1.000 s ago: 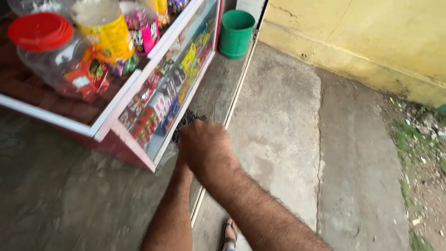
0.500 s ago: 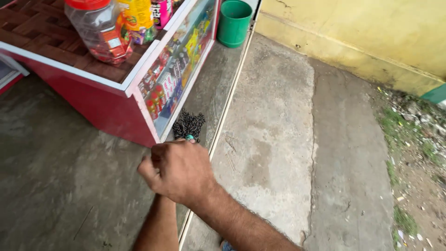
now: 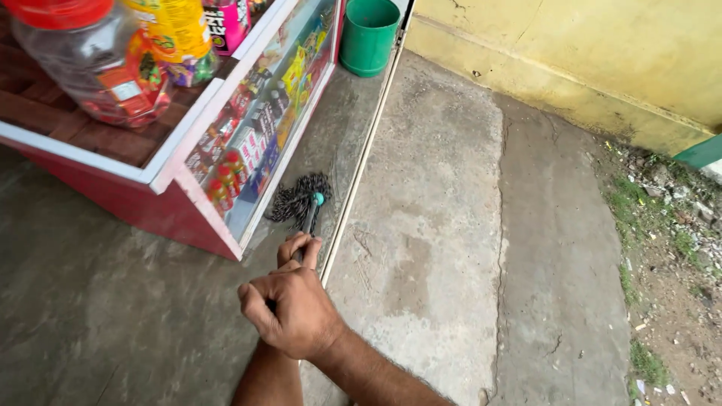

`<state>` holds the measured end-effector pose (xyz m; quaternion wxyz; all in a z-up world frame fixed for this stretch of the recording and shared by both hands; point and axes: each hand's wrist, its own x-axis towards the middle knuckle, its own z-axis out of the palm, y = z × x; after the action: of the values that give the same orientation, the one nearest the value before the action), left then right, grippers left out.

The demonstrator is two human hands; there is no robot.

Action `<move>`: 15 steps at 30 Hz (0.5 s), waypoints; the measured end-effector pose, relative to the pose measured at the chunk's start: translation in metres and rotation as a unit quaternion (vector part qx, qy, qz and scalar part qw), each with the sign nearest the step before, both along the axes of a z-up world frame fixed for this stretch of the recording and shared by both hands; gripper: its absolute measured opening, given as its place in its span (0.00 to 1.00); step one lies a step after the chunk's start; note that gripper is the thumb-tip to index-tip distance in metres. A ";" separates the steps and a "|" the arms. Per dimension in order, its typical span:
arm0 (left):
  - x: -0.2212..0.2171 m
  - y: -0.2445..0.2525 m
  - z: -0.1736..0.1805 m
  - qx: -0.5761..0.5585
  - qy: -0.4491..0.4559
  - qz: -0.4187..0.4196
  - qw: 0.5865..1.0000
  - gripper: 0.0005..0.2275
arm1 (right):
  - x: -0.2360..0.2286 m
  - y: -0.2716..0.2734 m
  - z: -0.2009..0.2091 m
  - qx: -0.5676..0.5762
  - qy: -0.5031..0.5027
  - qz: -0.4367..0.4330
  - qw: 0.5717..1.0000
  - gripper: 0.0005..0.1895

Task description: The recorder is attempting to assemble or fix a mop handle, then positions it against a wall in a snack shop.

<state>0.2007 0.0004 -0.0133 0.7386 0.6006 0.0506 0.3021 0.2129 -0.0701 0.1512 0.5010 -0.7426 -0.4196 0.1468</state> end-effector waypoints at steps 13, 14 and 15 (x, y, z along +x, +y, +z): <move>0.225 0.041 -0.063 -0.460 -0.326 -0.413 0.715 0.24 | 0.193 0.040 0.024 0.012 0.015 -0.163 0.986 0.20; 0.232 0.044 -0.058 -0.409 -0.282 -0.318 0.807 0.23 | 0.202 0.043 0.022 -0.003 0.035 -0.142 0.989 0.20; 0.243 0.042 -0.053 -0.350 -0.237 -0.219 0.879 0.22 | 0.213 0.043 0.021 -0.022 0.053 -0.125 0.991 0.20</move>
<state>0.4435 0.0425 -0.0665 0.9377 0.2091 -0.1568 0.2287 0.4263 -0.0269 0.1721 0.5205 -0.7910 -0.2933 0.1317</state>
